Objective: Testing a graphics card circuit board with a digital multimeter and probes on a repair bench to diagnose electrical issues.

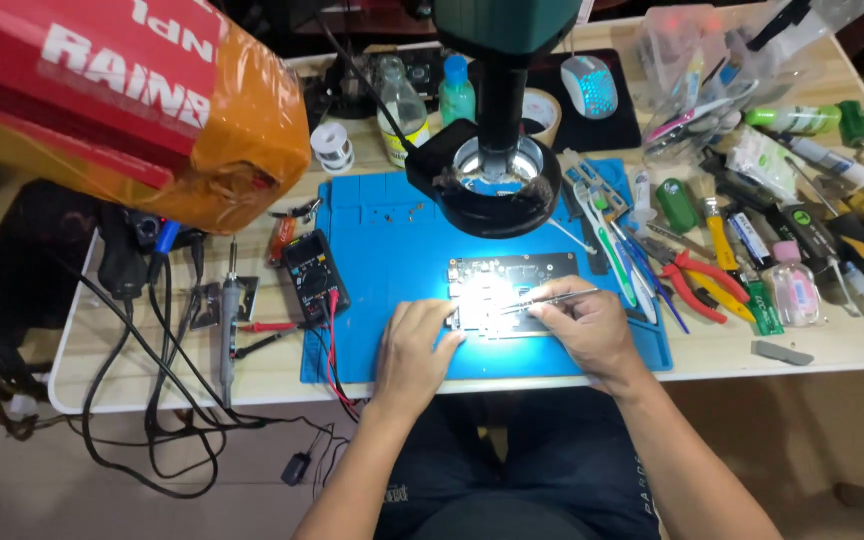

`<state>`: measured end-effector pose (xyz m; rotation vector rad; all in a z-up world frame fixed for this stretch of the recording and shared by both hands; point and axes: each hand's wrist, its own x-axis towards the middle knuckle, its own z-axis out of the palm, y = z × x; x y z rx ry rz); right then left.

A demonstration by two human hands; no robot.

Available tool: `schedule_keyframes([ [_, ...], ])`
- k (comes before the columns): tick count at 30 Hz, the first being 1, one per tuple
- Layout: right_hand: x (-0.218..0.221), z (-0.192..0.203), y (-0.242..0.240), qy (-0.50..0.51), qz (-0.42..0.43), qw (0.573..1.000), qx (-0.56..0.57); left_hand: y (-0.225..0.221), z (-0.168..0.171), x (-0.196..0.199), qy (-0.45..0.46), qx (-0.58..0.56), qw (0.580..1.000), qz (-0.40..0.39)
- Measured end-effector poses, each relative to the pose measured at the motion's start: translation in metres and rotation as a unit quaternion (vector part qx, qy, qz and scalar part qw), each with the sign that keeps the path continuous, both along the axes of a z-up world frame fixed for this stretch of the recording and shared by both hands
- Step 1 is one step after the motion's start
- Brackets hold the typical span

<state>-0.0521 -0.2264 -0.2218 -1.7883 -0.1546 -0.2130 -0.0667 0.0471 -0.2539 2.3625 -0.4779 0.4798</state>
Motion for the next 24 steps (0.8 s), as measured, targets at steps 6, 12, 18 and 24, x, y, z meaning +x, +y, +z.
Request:
schedule_keyframes([
  [6, 0.004, -0.016, -0.005, -0.021, -0.005, 0.999, -0.038, -0.004, 0.001, 0.010, -0.010, 0.000, 1.000, 0.007],
  [12, 0.004, -0.021, -0.006, -0.023, -0.011, 0.999, -0.040, -0.006, 0.006, 0.013, -0.002, -0.017, 1.000, 0.012],
  [18, 0.002, -0.007, -0.001, -0.019, -0.026, 0.998, -0.047, -0.008, 0.006, 0.018, 0.012, -0.020, 1.000, 0.019],
  [24, 0.001, -0.003, 0.000, -0.022, -0.053, 0.997, -0.060, -0.010, 0.011, 0.019, 0.011, -0.023, 0.999, 0.026],
])
